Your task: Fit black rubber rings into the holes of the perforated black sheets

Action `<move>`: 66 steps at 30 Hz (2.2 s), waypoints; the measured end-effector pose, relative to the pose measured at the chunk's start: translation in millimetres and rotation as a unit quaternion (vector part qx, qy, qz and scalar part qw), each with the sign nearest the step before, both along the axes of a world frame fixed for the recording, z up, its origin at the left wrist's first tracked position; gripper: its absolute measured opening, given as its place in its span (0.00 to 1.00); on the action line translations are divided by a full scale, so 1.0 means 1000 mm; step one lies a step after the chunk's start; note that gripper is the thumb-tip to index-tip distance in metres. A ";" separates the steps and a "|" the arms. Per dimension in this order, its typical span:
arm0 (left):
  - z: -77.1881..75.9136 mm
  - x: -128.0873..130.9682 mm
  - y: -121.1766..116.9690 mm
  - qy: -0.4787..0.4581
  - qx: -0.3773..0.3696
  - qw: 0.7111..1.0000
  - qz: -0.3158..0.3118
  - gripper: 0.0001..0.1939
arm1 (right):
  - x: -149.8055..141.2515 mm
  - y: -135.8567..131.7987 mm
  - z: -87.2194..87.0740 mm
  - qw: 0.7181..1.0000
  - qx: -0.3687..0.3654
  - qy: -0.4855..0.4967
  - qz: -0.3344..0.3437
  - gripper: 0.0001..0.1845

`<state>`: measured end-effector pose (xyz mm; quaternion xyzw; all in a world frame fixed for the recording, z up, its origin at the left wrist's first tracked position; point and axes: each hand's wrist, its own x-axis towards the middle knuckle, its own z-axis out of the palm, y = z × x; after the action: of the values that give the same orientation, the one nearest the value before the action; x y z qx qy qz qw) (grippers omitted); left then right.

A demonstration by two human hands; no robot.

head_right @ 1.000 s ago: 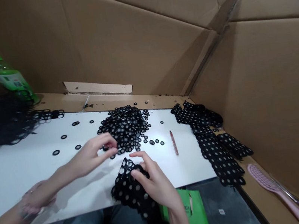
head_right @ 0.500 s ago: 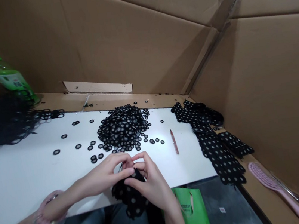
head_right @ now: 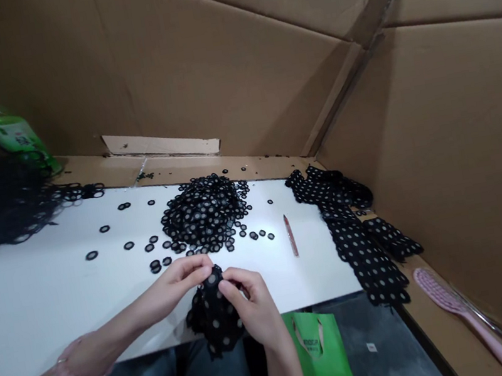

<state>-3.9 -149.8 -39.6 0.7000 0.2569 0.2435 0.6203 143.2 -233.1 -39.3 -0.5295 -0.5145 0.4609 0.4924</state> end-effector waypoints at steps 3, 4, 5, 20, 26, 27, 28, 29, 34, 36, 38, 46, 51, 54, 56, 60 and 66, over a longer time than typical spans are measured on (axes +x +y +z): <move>-0.001 0.001 0.000 -0.013 -0.021 1.000 -0.019 0.15 | -0.004 0.002 -0.002 1.000 0.014 0.015 -0.017 0.13; -0.001 0.000 0.001 -0.009 -0.011 1.000 -0.021 0.15 | -0.005 0.003 -0.003 0.999 0.019 0.017 -0.027 0.13; -0.001 0.000 0.002 -0.004 0.001 1.000 -0.022 0.15 | -0.006 0.003 -0.005 0.999 0.023 0.017 -0.035 0.14; 0.015 -0.013 -0.011 0.047 0.134 0.989 0.045 0.09 | 0.001 0.003 -0.004 0.997 0.047 0.053 0.007 0.09; 0.015 -0.014 -0.010 0.032 0.084 0.996 0.028 0.10 | -0.002 0.002 -0.007 0.992 0.034 0.121 -0.008 0.11; 0.015 -0.013 -0.010 0.026 0.076 0.996 0.024 0.10 | -0.003 0.001 -0.006 0.991 0.030 0.134 -0.008 0.11; 0.014 -0.013 -0.010 0.020 0.067 0.997 0.021 0.10 | -0.004 0.001 -0.006 0.989 0.026 0.146 -0.006 0.11; 0.013 -0.013 -0.010 0.015 0.059 0.998 0.018 0.09 | -0.005 0.001 -0.005 0.987 0.019 0.159 -0.004 0.11; 0.015 -0.012 -0.012 0.005 0.053 0.998 0.017 0.10 | -0.012 0.003 -0.005 0.971 -0.020 0.238 0.006 0.12; 0.017 -0.013 -0.014 0.024 0.087 0.995 0.032 0.10 | -0.013 0.003 -0.007 0.964 -0.042 0.262 -0.002 0.13; 0.018 -0.012 -0.016 0.042 0.143 0.987 0.064 0.09 | -0.012 0.002 -0.010 0.966 -0.054 0.254 -0.020 0.13; 0.007 -0.004 -0.015 0.031 0.210 0.965 0.152 0.08 | -0.013 -0.005 -0.018 0.991 -0.013 0.114 -0.070 0.14; 0.008 -0.007 -0.006 0.041 0.442 0.884 0.147 0.10 | -0.016 -0.001 -0.015 0.995 0.011 0.049 -0.092 0.08; 0.011 -0.012 0.001 0.038 0.497 0.866 0.032 0.10 | -0.014 0.000 -0.011 0.997 0.030 -0.007 -0.076 0.09; 0.014 -0.015 0.005 0.049 0.503 0.862 0.023 0.10 | -0.013 -0.001 -0.007 0.997 0.027 -0.039 -0.068 0.10; 0.020 -0.017 0.008 0.064 0.513 0.855 0.035 0.10 | -0.011 -0.006 0.002 0.994 0.021 -0.092 -0.053 0.12; 0.005 -0.008 -0.001 0.040 0.435 0.900 -0.015 0.09 | -0.005 -0.008 0.001 0.992 0.030 -0.116 -0.050 0.12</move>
<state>-12.0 -150.5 -34.7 0.9128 0.1394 0.2938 0.2473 137.8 -240.8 -38.4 -0.5892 -0.5545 0.3554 0.4680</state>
